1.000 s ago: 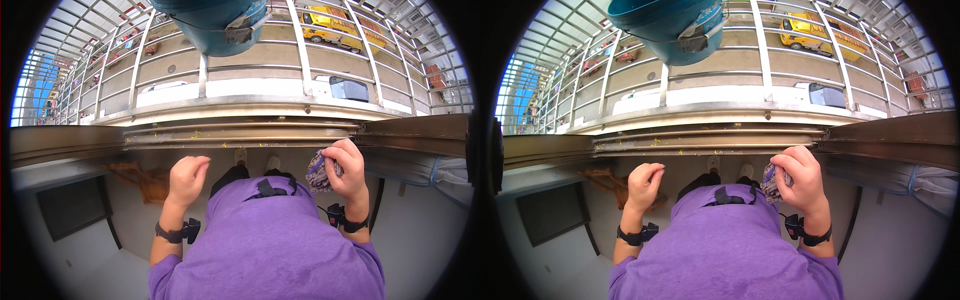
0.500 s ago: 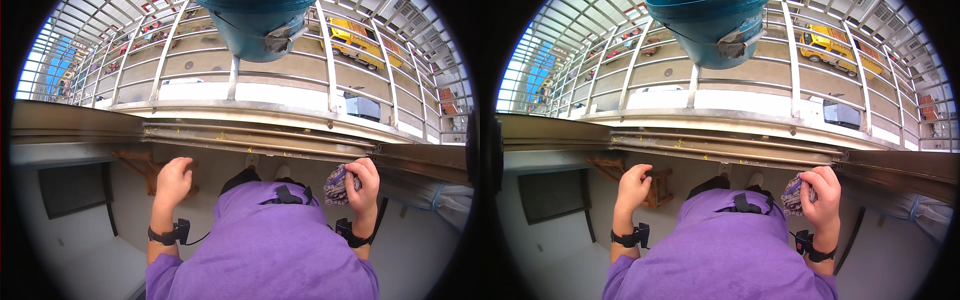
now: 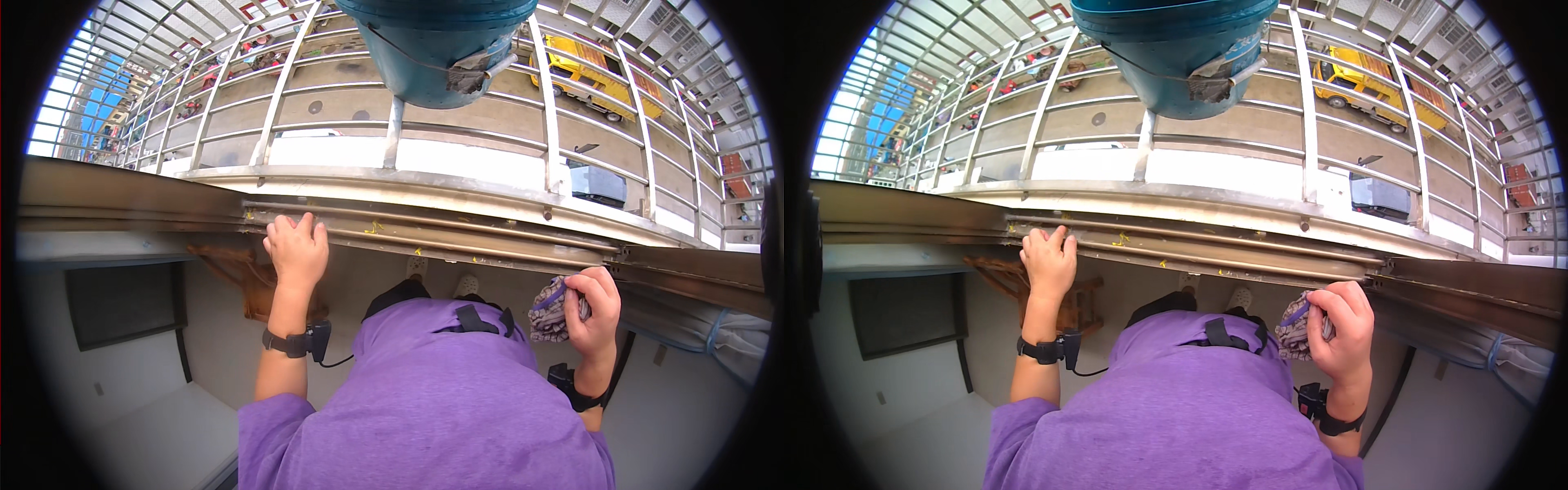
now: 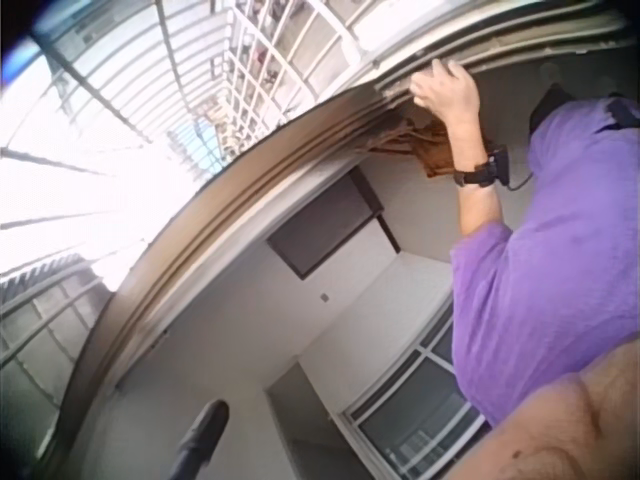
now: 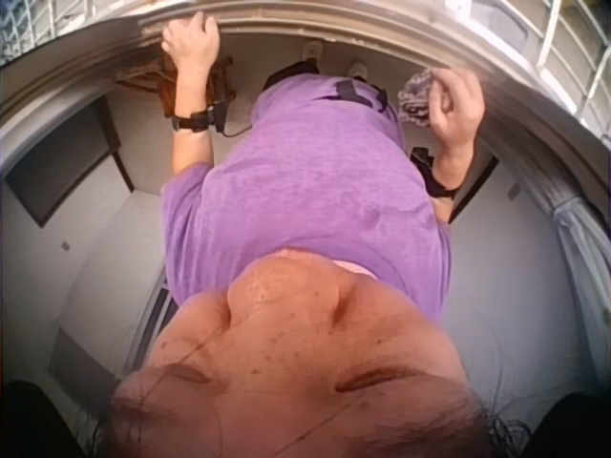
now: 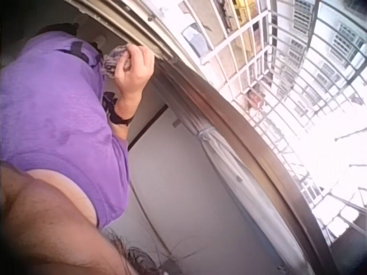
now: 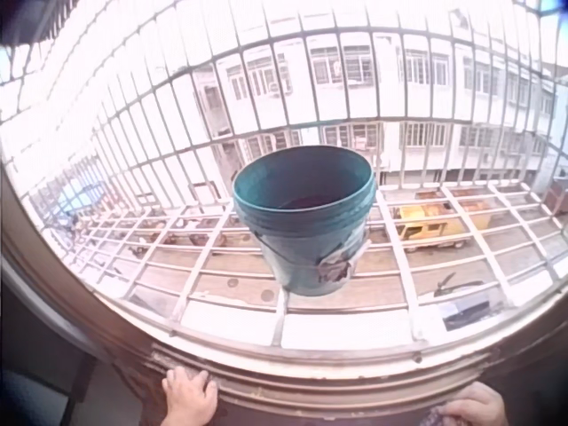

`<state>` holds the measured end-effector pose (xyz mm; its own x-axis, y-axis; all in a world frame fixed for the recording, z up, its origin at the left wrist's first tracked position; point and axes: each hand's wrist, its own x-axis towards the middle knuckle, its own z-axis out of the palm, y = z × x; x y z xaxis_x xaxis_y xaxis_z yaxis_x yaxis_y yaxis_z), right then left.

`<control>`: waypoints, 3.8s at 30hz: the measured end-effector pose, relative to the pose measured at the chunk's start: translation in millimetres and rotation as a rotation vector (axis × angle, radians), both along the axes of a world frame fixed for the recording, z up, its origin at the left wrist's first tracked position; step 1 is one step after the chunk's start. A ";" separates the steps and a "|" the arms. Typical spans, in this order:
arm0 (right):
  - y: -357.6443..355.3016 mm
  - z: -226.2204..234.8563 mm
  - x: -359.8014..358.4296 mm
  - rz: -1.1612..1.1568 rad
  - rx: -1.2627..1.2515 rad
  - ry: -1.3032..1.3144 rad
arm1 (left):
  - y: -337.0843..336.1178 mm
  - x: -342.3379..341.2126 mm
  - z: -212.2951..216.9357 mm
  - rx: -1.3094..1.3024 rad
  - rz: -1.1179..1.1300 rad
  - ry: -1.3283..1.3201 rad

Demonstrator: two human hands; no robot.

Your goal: The person wipes the metal window frame with a cloth, repeatedly dipping the cloth into a bucket of water and wringing it out. They clean along the frame's edges and corners, occasionally adjusting their grip and position.

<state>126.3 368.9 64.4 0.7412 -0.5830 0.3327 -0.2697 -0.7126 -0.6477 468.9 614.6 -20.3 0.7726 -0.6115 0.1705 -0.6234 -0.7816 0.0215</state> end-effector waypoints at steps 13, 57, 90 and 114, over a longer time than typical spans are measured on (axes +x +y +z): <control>-7.2 3.6 0.3 0.020 -0.024 -0.025 | -59.9 -45.8 17.6 0.035 -0.052 0.049; -18.2 1.2 47.6 0.160 0.027 0.039 | 24.1 -9.8 44.3 -0.678 0.114 0.767; 1.3 -29.7 79.6 -0.210 -0.100 0.064 | 131.4 16.3 -16.5 -0.217 0.225 0.827; -4.8 -44.3 88.1 -0.162 -0.136 0.064 | -31.3 16.4 45.2 -0.204 0.055 0.146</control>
<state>214.5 364.1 20.1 0.6633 -0.6497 0.3713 -0.4257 -0.7357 -0.5268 485.4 583.3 24.9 0.8295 -0.5319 0.1703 -0.5584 -0.7848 0.2688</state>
